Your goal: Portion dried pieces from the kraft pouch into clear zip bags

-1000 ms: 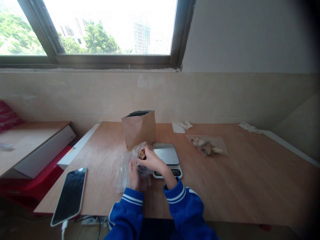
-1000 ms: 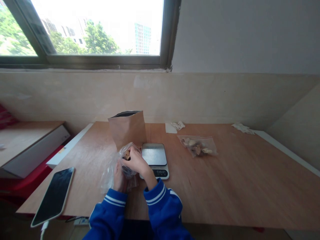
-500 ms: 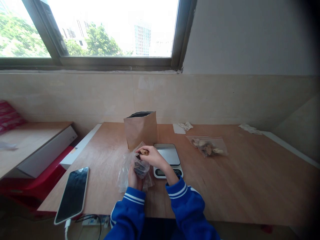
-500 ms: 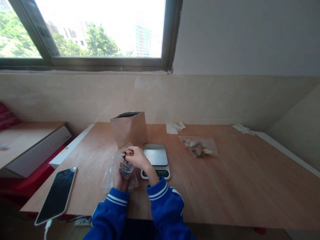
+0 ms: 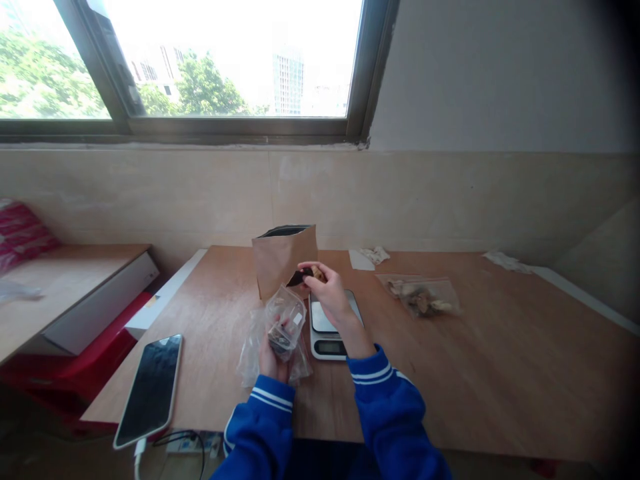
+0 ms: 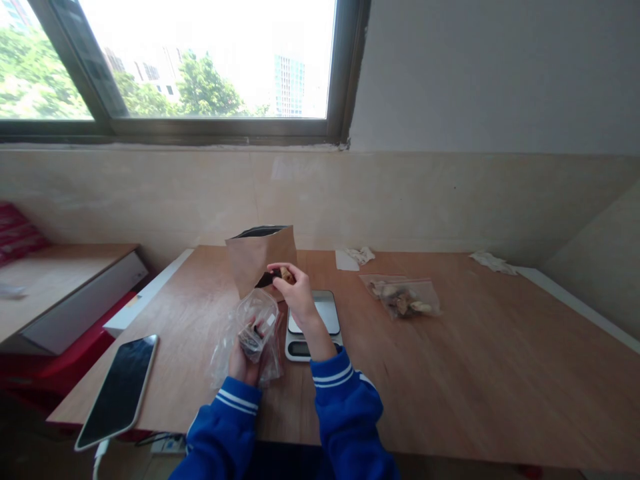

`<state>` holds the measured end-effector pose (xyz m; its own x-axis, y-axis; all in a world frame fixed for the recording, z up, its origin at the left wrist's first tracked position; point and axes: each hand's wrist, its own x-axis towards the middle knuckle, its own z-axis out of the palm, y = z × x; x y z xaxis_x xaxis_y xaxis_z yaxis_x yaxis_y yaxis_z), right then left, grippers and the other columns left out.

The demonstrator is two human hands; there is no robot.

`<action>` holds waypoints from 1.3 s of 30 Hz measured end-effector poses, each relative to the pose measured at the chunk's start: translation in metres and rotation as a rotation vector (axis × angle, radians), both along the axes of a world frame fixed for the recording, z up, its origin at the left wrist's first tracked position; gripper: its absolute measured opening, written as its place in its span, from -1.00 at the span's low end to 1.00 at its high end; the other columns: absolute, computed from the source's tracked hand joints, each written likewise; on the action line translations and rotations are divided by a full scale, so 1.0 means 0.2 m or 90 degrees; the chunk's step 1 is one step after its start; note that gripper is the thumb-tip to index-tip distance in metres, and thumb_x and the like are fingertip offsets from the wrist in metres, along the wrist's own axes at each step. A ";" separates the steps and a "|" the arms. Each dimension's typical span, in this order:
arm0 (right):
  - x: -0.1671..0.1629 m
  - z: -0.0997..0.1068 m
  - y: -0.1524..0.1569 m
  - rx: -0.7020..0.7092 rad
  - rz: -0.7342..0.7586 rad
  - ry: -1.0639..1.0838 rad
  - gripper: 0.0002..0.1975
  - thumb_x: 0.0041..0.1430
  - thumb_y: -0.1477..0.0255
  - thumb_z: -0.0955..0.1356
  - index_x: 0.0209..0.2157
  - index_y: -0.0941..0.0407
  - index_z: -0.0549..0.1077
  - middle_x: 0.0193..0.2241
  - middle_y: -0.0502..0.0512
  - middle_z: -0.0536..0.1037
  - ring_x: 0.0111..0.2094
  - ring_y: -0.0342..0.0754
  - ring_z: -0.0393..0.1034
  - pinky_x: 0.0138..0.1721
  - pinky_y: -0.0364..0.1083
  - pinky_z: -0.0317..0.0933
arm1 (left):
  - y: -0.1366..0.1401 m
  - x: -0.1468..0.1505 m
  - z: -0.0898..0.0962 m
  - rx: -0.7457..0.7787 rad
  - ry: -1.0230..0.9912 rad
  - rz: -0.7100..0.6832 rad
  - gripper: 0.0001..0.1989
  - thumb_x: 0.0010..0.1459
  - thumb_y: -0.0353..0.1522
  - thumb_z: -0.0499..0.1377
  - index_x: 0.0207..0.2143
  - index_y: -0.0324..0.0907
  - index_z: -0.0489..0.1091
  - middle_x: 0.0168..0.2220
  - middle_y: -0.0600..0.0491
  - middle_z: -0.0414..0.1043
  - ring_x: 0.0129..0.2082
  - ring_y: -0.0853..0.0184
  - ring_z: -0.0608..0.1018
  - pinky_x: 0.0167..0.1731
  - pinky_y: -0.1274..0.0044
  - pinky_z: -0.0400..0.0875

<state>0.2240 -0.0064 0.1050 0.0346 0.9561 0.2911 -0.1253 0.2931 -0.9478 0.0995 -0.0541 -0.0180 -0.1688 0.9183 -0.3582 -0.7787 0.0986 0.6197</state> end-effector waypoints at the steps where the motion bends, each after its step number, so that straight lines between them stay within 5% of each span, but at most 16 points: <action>1: 0.00 0.06 0.03 0.044 -0.029 -0.009 -0.71 -0.04 0.46 0.29 -0.22 0.15 0.46 -0.23 0.10 0.53 -0.26 -0.07 0.40 -0.29 -0.14 0.31 | 0.00 0.00 0.00 0.000 0.000 -0.003 -0.74 0.13 -0.23 0.13 -0.16 -0.12 0.44 -0.22 -0.04 0.54 -0.41 0.33 0.57 -0.31 0.46 0.48; 5: -0.04 0.30 0.16 0.250 -0.148 -0.184 -0.77 0.05 0.51 0.25 -0.23 0.11 0.44 -0.21 0.08 0.48 -0.16 -0.06 0.37 -0.08 -0.11 0.24 | 0.00 -0.01 -0.01 -0.002 0.012 -0.017 -0.72 0.10 -0.22 0.15 -0.16 -0.12 0.44 -0.22 -0.05 0.55 -0.39 0.30 0.58 -0.30 0.45 0.48; 8: -0.11 0.41 0.29 0.323 -0.168 -0.296 -0.74 0.06 0.57 0.24 -0.22 0.08 0.44 -0.19 0.05 0.41 -0.13 -0.07 0.34 -0.04 -0.13 0.19 | 0.00 -0.01 -0.02 -0.001 0.030 -0.013 -0.70 0.07 -0.22 0.16 -0.15 -0.12 0.43 -0.22 -0.05 0.55 -0.36 0.29 0.59 -0.26 0.43 0.48; 14: -0.21 0.35 0.48 0.343 -0.024 -0.435 -0.75 0.02 0.63 0.23 -0.29 0.13 0.45 -0.28 0.05 0.37 -0.28 -0.11 0.32 -0.17 -0.17 0.18 | 0.00 -0.01 -0.03 -0.015 -0.008 -0.016 -0.69 0.05 -0.26 0.19 -0.14 -0.15 0.43 -0.21 -0.06 0.55 -0.38 0.28 0.59 -0.30 0.43 0.50; 19: -0.21 0.34 0.48 0.337 0.033 -0.487 -0.76 0.00 0.61 0.23 -0.29 0.12 0.42 -0.29 0.04 0.42 -0.26 -0.10 0.31 -0.20 -0.16 0.15 | 0.00 -0.01 -0.03 0.006 0.020 -0.026 -0.71 0.04 -0.21 0.20 -0.19 -0.13 0.44 -0.17 -0.08 0.54 -0.27 0.23 0.60 -0.23 0.41 0.50; 25: -0.18 0.40 0.46 0.274 0.098 -0.518 -0.67 0.02 0.51 0.25 -0.11 0.10 0.26 -0.56 -0.15 0.31 -0.52 -0.13 0.23 -0.42 -0.19 0.08 | 0.00 0.00 -0.02 0.012 -0.007 -0.023 -0.73 0.03 -0.22 0.20 -0.21 -0.14 0.45 -0.17 -0.10 0.55 -0.19 0.16 0.60 -0.12 0.33 0.47; 28: -0.16 0.42 0.45 0.247 0.097 -0.547 -0.64 0.01 0.51 0.27 -0.10 0.12 0.19 -0.55 -0.16 0.29 -0.55 -0.14 0.21 -0.44 -0.19 0.06 | 0.00 0.00 -0.02 0.011 -0.004 -0.023 -0.74 0.04 -0.25 0.19 -0.21 -0.14 0.45 -0.20 -0.10 0.55 -0.21 0.17 0.60 -0.12 0.34 0.47; 35: -0.09 0.45 0.48 0.312 0.065 -0.580 -0.92 0.05 0.48 0.31 -0.38 0.12 0.28 -0.48 -0.07 0.36 -0.44 -0.15 0.24 -0.40 -0.20 0.05 | 0.00 0.00 -0.01 -0.014 -0.016 -0.007 -0.81 0.09 -0.30 0.14 -0.24 -0.14 0.46 -0.26 -0.04 0.56 -0.37 0.28 0.59 -0.27 0.44 0.48; 39: -0.05 0.45 0.51 0.338 0.029 -0.644 -0.85 0.07 0.41 0.34 -0.50 0.12 0.27 -0.48 -0.03 0.36 -0.42 -0.13 0.23 -0.37 -0.17 0.05 | 0.01 -0.01 -0.01 -0.018 -0.040 -0.011 -0.81 0.13 -0.30 0.13 -0.24 -0.14 0.46 -0.29 0.00 0.56 -0.44 0.34 0.56 -0.35 0.48 0.48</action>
